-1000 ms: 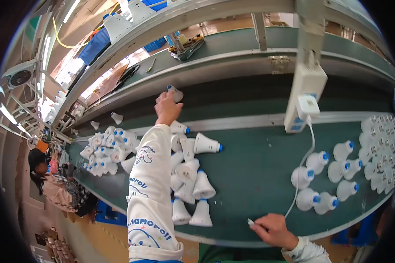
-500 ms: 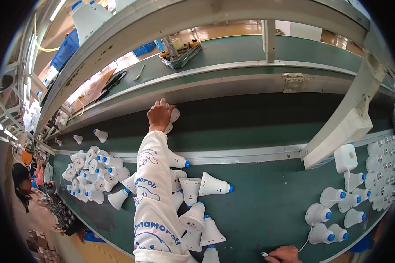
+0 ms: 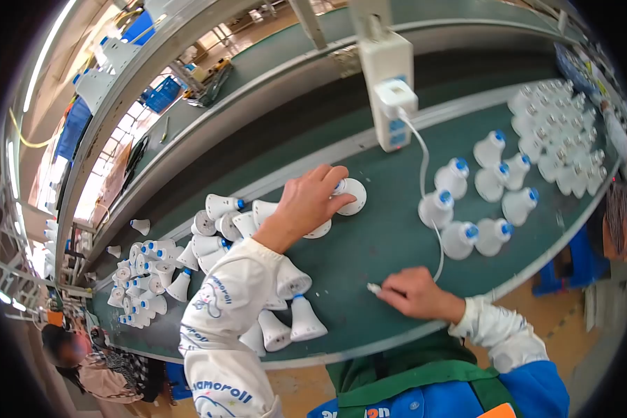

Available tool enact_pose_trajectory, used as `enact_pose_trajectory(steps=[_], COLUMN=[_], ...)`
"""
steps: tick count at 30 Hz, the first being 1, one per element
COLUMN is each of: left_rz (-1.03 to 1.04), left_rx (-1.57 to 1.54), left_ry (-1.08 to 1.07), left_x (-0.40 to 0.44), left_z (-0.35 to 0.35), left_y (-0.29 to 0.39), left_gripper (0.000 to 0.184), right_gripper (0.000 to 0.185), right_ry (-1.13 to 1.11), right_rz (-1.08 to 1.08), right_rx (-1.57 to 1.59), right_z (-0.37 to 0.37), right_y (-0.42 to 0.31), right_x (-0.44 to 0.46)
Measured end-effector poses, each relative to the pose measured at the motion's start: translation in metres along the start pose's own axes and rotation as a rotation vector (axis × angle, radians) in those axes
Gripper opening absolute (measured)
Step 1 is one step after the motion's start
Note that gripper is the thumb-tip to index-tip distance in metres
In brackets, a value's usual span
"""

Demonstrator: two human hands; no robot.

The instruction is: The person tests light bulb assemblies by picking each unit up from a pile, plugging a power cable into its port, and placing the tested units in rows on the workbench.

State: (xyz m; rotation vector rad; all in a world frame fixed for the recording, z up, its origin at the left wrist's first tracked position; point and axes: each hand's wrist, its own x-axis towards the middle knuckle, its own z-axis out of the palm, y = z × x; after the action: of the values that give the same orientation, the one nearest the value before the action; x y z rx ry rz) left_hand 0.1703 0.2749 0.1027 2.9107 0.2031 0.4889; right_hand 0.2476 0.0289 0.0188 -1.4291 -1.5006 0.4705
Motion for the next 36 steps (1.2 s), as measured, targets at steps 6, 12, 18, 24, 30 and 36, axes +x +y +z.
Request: enact_pose_trajectory(steps=[6, 12, 18, 24, 30, 36], left_rz=[-0.173, -0.078, -0.288, -0.494, -0.759, -0.688], left_rx=[0.060, 0.098, 0.107, -0.078, -0.470, -0.475], left_ry=[-0.060, -0.070, -0.006, 0.007, 0.266, 0.360], left_x=[-0.016, -0.024, -0.065, -0.106, -0.119, -0.126], left_z=[0.032, 0.010, -0.006, 0.023, 0.051, 0.062], left_y=[0.045, 0.060, 0.140, 0.167, 0.171, 0.162], left_gripper=[0.037, 0.027, 0.025, 0.031, 0.030, 0.025], right_gripper=[0.019, 0.025, 0.026, 0.018, 0.020, 0.021], right_ry=[0.207, 0.283, 0.365, 0.218, 0.208, 0.198], right_rz=[0.259, 0.407, 0.429, 0.449, 0.474, 0.516], right_rx=[0.223, 0.450, 0.543, 0.445, 0.397, 0.439], right_z=[-0.007, -0.013, -0.018, -0.009, 0.002, 0.010], right_y=[-0.009, -0.019, -0.021, -0.024, -0.020, -0.025], right_x=[0.000, -0.001, -0.022, -0.038, -0.040, -0.036])
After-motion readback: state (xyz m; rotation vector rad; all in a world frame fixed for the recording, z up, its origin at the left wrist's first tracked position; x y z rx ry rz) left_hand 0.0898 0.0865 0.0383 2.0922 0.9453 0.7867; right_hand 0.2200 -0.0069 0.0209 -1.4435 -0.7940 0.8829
